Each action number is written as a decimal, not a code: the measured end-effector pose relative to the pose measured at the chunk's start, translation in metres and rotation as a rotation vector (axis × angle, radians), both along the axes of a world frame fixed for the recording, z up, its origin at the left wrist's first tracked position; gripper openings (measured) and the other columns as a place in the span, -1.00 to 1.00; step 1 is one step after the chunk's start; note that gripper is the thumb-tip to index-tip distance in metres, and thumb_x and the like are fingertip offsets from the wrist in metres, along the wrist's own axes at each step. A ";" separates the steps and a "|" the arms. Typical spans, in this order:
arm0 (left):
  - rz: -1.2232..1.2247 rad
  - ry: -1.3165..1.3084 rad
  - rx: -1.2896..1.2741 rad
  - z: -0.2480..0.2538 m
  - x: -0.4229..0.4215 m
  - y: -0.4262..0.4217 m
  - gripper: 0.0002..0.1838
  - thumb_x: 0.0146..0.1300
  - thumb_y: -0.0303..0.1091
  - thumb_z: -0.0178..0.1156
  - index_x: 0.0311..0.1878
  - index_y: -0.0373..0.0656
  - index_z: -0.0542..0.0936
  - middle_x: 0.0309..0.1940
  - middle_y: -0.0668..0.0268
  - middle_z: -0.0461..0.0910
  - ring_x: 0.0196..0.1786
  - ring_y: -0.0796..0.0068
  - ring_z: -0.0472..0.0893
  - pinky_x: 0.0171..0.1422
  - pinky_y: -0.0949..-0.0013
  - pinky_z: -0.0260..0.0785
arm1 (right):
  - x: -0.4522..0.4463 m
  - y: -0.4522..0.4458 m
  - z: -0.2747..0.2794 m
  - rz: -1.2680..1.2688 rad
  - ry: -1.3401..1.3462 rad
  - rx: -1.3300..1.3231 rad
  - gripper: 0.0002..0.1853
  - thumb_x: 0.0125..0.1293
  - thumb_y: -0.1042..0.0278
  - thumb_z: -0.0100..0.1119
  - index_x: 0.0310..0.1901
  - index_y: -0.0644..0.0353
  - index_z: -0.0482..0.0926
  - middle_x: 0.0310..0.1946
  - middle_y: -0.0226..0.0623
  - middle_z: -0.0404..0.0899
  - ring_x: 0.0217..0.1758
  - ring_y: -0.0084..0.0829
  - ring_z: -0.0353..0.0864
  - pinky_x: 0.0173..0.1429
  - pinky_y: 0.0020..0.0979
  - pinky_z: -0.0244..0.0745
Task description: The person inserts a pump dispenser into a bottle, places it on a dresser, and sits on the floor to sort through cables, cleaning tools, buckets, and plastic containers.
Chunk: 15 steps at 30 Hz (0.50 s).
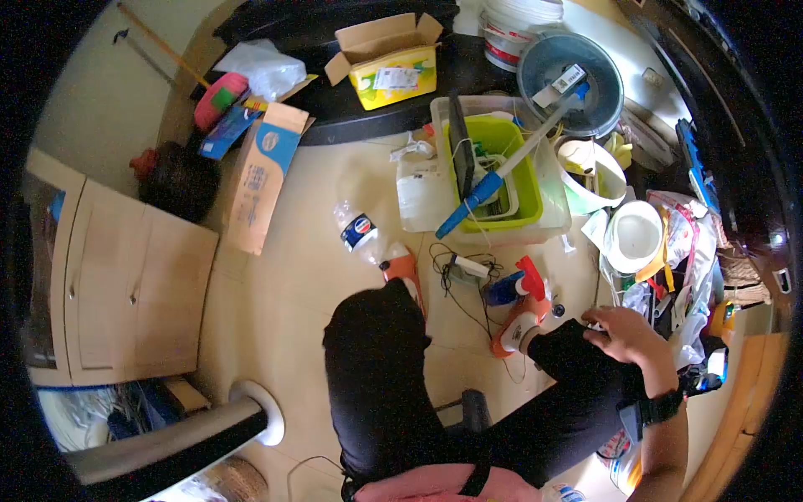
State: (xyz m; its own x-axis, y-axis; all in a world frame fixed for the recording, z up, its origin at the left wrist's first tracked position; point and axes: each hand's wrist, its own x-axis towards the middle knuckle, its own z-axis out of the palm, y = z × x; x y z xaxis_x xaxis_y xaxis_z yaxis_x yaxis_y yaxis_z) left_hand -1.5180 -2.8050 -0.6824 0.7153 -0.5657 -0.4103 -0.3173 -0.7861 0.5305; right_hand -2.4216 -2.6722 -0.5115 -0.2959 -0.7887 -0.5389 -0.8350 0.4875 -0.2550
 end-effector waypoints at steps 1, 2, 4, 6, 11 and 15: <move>0.071 0.101 0.039 -0.004 0.000 0.011 -0.60 0.25 -0.09 0.12 0.04 -0.15 0.53 -0.04 0.16 0.53 -0.01 0.25 0.52 -0.05 0.11 0.37 | -0.003 -0.003 0.001 -0.013 -0.012 -0.011 -0.68 0.28 0.15 0.17 -0.02 0.15 0.54 -0.17 -0.07 0.61 -0.07 -0.01 0.60 0.03 -0.13 0.49; 0.092 0.216 0.086 -0.010 -0.003 0.017 -0.61 0.24 -0.09 0.14 0.02 -0.14 0.54 -0.06 0.16 0.55 -0.03 0.25 0.54 -0.07 0.11 0.40 | -0.006 -0.007 0.003 -0.030 -0.057 0.036 -0.67 0.28 0.13 0.15 -0.02 0.15 0.54 -0.18 -0.06 0.61 -0.08 0.00 0.60 0.02 -0.12 0.49; -0.015 0.487 0.157 -0.035 -0.022 -0.001 -0.62 0.22 -0.10 0.16 -0.01 -0.14 0.57 -0.10 0.15 0.59 -0.07 0.25 0.58 -0.11 0.12 0.45 | -0.009 -0.010 0.005 -0.015 -0.095 0.067 -0.64 0.30 0.11 0.12 0.00 0.17 0.52 -0.18 -0.05 0.61 -0.08 0.01 0.59 0.02 -0.11 0.49; -0.383 0.227 0.377 -0.117 -0.061 -0.093 -0.71 0.20 -0.09 0.18 -0.25 -0.13 0.63 -0.35 0.31 0.61 -0.31 0.45 0.58 -0.37 0.37 0.40 | -0.006 -0.012 0.004 0.063 -0.031 -0.047 -0.66 0.27 0.13 0.15 -0.03 0.18 0.50 -0.24 -0.11 0.59 -0.13 -0.03 0.59 -0.03 -0.12 0.48; -1.539 -0.280 -0.159 -0.027 -0.484 -0.305 -0.51 0.35 0.02 0.04 -0.20 -0.32 0.60 -0.37 0.09 0.64 -0.30 0.34 0.62 -0.21 0.24 0.42 | 0.009 -0.032 0.014 0.121 -0.017 -0.070 -0.69 0.22 0.14 0.20 -0.13 0.17 0.46 -0.36 -0.21 0.55 -0.20 -0.15 0.60 -0.12 -0.16 0.48; -1.932 0.121 -0.406 0.044 -0.747 -0.351 -0.57 0.36 -0.04 0.07 -0.11 -0.28 0.63 -0.28 0.08 0.66 -0.16 0.29 0.64 -0.03 0.27 0.42 | 0.013 -0.033 0.020 0.250 -0.022 -0.086 -0.71 0.20 0.14 0.21 -0.17 0.13 0.45 -0.38 -0.35 0.52 -0.24 -0.32 0.59 -0.16 -0.29 0.44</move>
State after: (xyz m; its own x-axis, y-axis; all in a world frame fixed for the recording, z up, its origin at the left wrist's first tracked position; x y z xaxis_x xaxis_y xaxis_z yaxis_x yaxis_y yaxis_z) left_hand -2.2653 -3.1555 -0.6383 -0.8767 -0.4758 -0.0704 -0.4058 0.6531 0.6394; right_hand -2.4091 -2.7050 -0.4916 -0.0747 -0.8790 -0.4710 -0.9205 0.2424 -0.3063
